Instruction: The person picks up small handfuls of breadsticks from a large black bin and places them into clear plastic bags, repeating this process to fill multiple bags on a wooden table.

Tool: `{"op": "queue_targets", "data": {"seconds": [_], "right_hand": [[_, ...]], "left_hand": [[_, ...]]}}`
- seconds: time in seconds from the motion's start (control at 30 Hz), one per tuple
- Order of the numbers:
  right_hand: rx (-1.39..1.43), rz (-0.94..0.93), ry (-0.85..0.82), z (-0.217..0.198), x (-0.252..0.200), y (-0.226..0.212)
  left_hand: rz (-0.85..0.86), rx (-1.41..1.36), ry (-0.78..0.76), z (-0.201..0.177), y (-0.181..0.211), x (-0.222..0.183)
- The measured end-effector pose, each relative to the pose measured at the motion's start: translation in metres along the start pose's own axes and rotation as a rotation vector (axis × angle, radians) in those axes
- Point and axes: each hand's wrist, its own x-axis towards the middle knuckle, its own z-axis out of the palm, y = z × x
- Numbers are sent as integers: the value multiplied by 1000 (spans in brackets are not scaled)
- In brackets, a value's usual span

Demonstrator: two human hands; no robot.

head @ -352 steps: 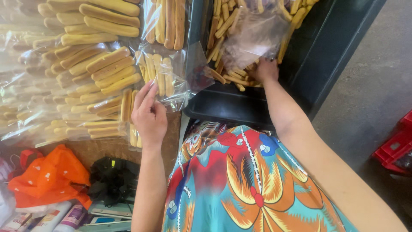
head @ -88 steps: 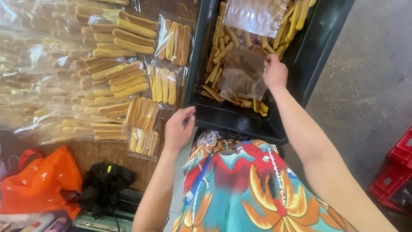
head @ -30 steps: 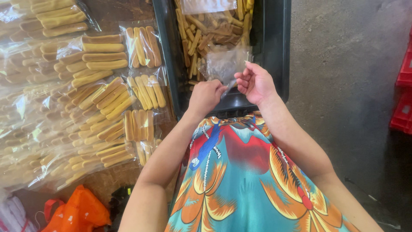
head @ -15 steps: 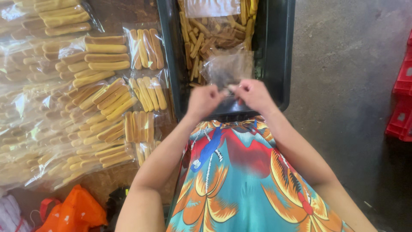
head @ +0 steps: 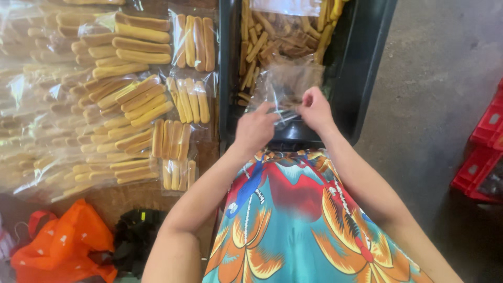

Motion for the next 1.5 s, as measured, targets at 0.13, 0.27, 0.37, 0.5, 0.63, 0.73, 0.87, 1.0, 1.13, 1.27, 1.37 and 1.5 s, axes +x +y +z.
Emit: {"op": "queue_targets", "data": {"seconds": [0.13, 0.27, 0.37, 0.5, 0.63, 0.73, 0.87, 1.0, 1.13, 1.27, 1.37, 1.5], "right_hand": [[363, -40, -590, 1, 8, -39], [286, -167, -666, 10, 64, -71], [-459, -615, -391, 50, 131, -73], [-655, -730, -366, 100, 194, -65], [-1197, -742, -252, 103, 228, -72], [-1129, -299, -377, 88, 223, -72], [-880, 15, -418, 63, 221, -56], [-946, -235, -184, 76, 198, -27], [-1081, -385, -254, 103, 193, 12], [-370, -214, -41, 130, 208, 65], [-323, 26, 51, 140, 213, 75], [-350, 119, -100, 132, 177, 40]], "left_hand": [[-285, 164, -16, -22, -18, -16], [-428, 205, 233, -67, -31, -33], [-490, 221, 378, -86, -26, -54], [-512, 147, 434, -89, -18, -71], [-543, 41, 496, -74, -11, -81], [-498, 8, 483, -61, -10, -83], [-437, -6, 451, -54, -13, -81], [-458, -72, 443, -58, -19, -74], [-483, -85, 429, -64, -20, -74], [-470, -93, 454, -67, -22, -79], [-504, -134, 446, -67, -24, -85], [-475, -88, 451, -67, -25, -94]]}}
